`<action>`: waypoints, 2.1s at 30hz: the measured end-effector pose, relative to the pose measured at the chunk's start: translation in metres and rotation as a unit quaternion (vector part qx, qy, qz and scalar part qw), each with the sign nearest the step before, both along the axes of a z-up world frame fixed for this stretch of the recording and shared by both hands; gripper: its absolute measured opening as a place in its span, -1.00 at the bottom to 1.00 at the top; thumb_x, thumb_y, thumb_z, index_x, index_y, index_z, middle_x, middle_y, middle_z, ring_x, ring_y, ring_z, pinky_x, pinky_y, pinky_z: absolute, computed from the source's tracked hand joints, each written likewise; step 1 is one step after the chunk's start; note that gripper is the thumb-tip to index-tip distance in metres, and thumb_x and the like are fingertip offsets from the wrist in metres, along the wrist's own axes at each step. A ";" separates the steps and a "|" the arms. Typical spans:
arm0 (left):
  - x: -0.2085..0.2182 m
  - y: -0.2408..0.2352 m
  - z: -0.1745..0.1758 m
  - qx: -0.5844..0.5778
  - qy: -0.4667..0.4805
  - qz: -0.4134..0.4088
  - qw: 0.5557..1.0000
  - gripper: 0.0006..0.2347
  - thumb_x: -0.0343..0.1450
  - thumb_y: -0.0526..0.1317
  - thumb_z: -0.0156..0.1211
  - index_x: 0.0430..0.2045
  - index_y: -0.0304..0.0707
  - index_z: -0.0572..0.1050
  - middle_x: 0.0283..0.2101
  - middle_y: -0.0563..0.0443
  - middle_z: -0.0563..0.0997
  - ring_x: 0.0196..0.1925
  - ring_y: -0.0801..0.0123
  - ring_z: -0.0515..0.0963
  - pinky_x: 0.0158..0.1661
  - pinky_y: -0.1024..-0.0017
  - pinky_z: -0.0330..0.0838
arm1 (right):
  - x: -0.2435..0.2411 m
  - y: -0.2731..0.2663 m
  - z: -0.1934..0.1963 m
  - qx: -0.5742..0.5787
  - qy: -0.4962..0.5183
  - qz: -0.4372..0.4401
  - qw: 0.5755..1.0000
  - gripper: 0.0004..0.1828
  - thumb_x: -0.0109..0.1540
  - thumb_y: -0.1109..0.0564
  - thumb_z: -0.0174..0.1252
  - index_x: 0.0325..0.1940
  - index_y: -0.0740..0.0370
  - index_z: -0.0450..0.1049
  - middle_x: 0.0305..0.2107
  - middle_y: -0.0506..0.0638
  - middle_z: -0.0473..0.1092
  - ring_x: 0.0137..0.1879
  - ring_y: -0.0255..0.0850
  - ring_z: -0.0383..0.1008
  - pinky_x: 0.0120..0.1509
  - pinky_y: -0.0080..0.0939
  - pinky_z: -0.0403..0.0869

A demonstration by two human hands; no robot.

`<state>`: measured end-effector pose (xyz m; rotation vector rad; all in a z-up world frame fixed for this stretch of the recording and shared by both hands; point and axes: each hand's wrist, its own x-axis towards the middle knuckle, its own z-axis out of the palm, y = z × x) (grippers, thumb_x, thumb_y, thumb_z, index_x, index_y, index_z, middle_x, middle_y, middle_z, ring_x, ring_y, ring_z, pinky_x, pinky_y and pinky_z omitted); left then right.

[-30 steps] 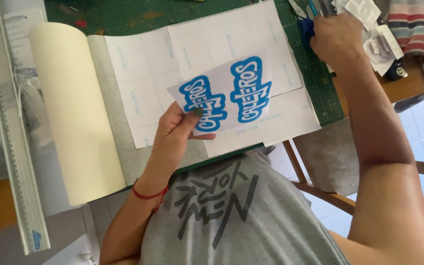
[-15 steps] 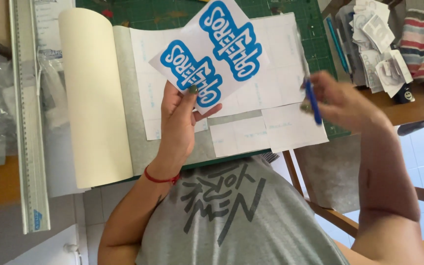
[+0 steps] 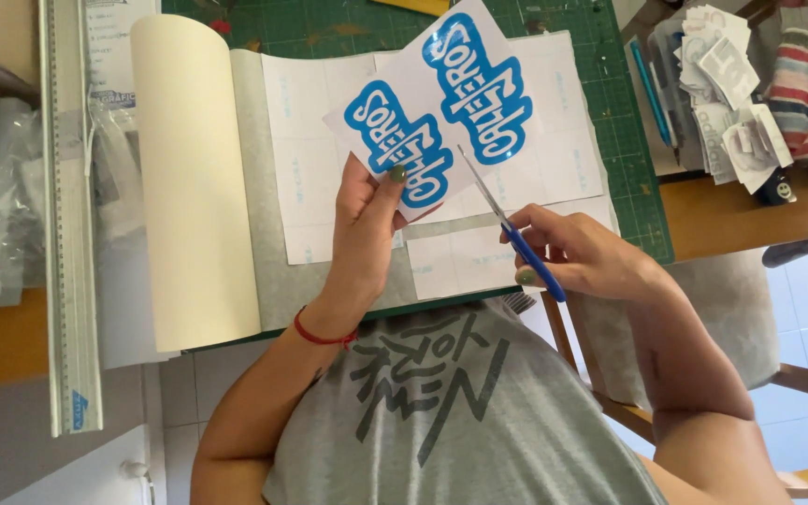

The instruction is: Cutting out printed vinyl stickers from a larger sheet using scissors and aligning them on a work surface.

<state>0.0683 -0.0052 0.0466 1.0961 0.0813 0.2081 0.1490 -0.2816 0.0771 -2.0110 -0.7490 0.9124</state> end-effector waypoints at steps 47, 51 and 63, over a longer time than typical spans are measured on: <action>0.029 -0.012 -0.018 0.078 -0.025 -0.149 0.985 -0.56 0.66 -0.33 -0.04 0.50 -0.27 0.13 0.34 -0.37 0.51 0.37 -0.27 0.59 0.32 -0.35 0.45 | -0.013 0.005 -0.016 0.149 -0.042 -0.137 0.978 -0.64 0.35 0.07 0.28 0.16 0.31 0.49 -0.65 0.05 0.56 -0.52 -0.27 0.45 -0.33 -0.37 0.39; 0.030 -0.012 -0.014 0.066 0.005 -0.166 0.984 -0.56 0.65 -0.36 -0.06 0.50 -0.25 0.14 0.31 -0.34 0.54 0.35 -0.25 0.61 0.30 -0.30 0.48 | -0.010 0.004 -0.018 0.161 -0.041 -0.146 0.975 -0.60 0.35 0.02 0.31 0.18 0.30 0.49 -0.62 0.05 0.57 -0.50 -0.26 0.48 -0.32 -0.37 0.40; 0.038 -0.019 -0.015 0.063 0.034 -0.202 0.977 -0.56 0.65 -0.37 -0.08 0.50 -0.20 0.15 0.29 -0.37 0.58 0.29 -0.23 0.66 0.21 -0.22 0.58 | -0.007 0.005 -0.024 0.154 -0.073 -0.186 0.968 -0.74 0.35 0.20 0.24 0.13 0.27 0.49 -0.66 0.00 0.50 -0.49 -0.24 0.45 -0.27 -0.36 0.41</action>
